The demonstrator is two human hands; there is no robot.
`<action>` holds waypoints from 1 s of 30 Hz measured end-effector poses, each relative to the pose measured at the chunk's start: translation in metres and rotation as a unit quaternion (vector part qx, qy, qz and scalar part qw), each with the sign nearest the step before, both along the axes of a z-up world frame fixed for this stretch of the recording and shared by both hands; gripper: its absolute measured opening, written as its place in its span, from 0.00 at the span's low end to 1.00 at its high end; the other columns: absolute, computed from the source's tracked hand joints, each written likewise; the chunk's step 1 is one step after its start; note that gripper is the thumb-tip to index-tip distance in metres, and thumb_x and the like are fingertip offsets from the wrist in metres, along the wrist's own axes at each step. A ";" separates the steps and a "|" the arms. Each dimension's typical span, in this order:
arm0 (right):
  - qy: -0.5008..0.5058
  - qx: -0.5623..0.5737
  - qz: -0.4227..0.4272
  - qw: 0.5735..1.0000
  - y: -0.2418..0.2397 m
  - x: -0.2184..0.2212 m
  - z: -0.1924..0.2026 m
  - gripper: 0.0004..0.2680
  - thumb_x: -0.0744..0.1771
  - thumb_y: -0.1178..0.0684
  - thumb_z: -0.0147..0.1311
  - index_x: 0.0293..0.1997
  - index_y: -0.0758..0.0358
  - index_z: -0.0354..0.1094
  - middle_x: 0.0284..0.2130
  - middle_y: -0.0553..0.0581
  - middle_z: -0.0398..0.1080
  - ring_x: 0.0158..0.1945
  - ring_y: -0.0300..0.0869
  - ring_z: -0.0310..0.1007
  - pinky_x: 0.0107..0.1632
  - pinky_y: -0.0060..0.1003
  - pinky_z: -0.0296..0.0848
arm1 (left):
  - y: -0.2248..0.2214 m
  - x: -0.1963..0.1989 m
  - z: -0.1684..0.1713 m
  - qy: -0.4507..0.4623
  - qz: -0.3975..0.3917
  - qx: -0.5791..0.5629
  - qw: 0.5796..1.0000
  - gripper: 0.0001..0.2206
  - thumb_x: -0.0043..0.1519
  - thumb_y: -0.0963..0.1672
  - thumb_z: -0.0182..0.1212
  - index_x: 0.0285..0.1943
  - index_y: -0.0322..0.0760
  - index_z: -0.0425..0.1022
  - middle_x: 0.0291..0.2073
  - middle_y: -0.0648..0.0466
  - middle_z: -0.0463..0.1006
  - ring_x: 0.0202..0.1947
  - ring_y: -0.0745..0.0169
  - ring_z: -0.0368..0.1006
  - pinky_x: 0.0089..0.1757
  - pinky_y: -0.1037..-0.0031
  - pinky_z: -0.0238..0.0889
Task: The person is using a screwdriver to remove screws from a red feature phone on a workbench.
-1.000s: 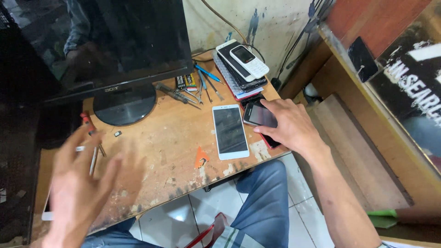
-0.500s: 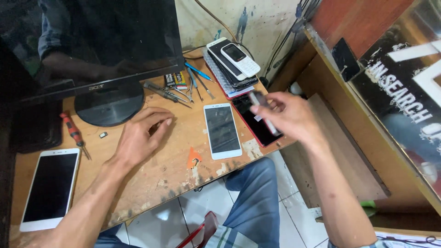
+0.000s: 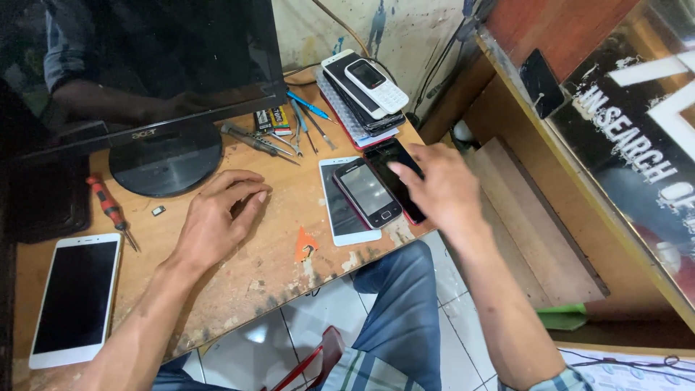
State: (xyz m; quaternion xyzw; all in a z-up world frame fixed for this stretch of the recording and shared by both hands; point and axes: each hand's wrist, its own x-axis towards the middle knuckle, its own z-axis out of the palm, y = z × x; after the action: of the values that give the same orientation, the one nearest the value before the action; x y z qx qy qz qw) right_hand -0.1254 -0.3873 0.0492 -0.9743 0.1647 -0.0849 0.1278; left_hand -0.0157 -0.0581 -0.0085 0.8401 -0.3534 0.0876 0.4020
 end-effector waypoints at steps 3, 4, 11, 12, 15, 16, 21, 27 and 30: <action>0.101 0.048 -0.043 0.993 -0.012 -0.005 0.002 0.19 0.63 0.32 0.63 0.47 0.56 0.75 0.40 0.60 0.74 0.50 0.55 0.75 0.45 0.50 0.73 | 0.000 0.000 -0.001 0.000 -0.004 0.001 1.000 0.06 0.64 0.43 0.64 0.45 0.41 0.85 0.47 0.53 0.82 0.48 0.48 0.78 0.50 0.63 0.71; 0.100 0.048 -0.045 0.993 -0.009 -0.005 0.002 0.19 0.63 0.32 0.63 0.47 0.56 0.75 0.40 0.60 0.74 0.50 0.55 0.75 0.45 0.50 0.73 | -0.001 0.000 0.001 -0.001 -0.006 0.001 1.000 0.06 0.64 0.43 0.64 0.45 0.41 0.85 0.47 0.53 0.82 0.48 0.48 0.78 0.50 0.63 0.71; 0.060 0.231 -0.064 0.969 -0.018 -0.006 -0.008 0.25 0.58 0.39 0.72 0.54 0.65 0.74 0.38 0.62 0.73 0.47 0.55 0.76 0.49 0.47 0.72 | -0.001 0.000 0.001 0.013 -0.002 -0.002 1.000 0.06 0.64 0.42 0.64 0.46 0.38 0.85 0.48 0.50 0.81 0.49 0.46 0.78 0.49 0.62 0.72; 0.043 0.260 -0.061 0.963 -0.022 -0.006 -0.014 0.23 0.58 0.39 0.71 0.51 0.63 0.75 0.34 0.60 0.73 0.44 0.53 0.77 0.47 0.45 0.72 | 0.000 -0.001 0.001 0.017 0.001 -0.005 1.000 0.06 0.64 0.42 0.64 0.46 0.38 0.85 0.48 0.50 0.81 0.50 0.45 0.78 0.49 0.61 0.72; -0.020 0.315 -0.051 0.948 -0.030 -0.013 -0.021 0.16 0.63 0.45 0.66 0.51 0.64 0.75 0.33 0.61 0.76 0.41 0.48 0.75 0.45 0.43 0.71 | -0.001 -0.003 0.002 0.025 0.004 -0.008 1.000 0.07 0.64 0.42 0.64 0.46 0.38 0.85 0.48 0.49 0.81 0.50 0.44 0.78 0.49 0.60 0.72; -0.020 0.316 -0.050 0.947 -0.029 -0.018 -0.017 0.16 0.63 0.45 0.66 0.51 0.64 0.75 0.33 0.61 0.76 0.41 0.48 0.75 0.45 0.43 0.71 | 0.000 -0.003 0.002 0.025 0.005 -0.007 1.000 0.07 0.64 0.42 0.64 0.46 0.38 0.85 0.48 0.49 0.81 0.50 0.44 0.78 0.49 0.60 0.72; -0.147 0.424 -0.059 0.892 -0.018 -0.039 -0.002 0.11 0.66 0.57 0.62 0.53 0.61 0.75 0.36 0.56 0.78 0.38 0.38 0.73 0.40 0.34 0.77 | 0.000 -0.002 0.001 0.025 -0.001 -0.006 1.000 0.07 0.64 0.42 0.64 0.47 0.39 0.85 0.49 0.49 0.81 0.51 0.43 0.78 0.51 0.59 0.72; -0.349 0.134 0.046 0.926 0.008 -0.047 -0.023 0.06 0.63 0.51 0.72 0.41 0.49 0.82 0.32 0.48 0.77 0.34 0.40 0.78 0.39 0.32 0.77 | -0.018 -0.024 0.025 0.030 -0.008 -0.052 0.998 0.08 0.64 0.47 0.63 0.48 0.48 0.85 0.49 0.54 0.82 0.53 0.49 0.79 0.52 0.62 0.71; -0.437 0.072 0.194 0.875 0.045 -0.040 -0.002 0.03 0.65 0.58 0.65 0.40 0.62 0.80 0.33 0.58 0.79 0.37 0.54 0.78 0.43 0.45 0.77 | -0.036 -0.044 0.054 0.071 -0.089 -0.133 0.985 0.16 0.58 0.44 0.71 0.55 0.38 0.82 0.49 0.46 0.83 0.51 0.46 0.81 0.53 0.60 0.73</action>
State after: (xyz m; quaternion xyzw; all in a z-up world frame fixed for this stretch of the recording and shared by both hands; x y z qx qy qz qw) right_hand -0.1649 -0.3421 0.0467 -0.8386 -0.0943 -0.4636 0.2701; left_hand -0.0601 -0.0943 0.0459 0.7484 -0.3827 0.0383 0.5403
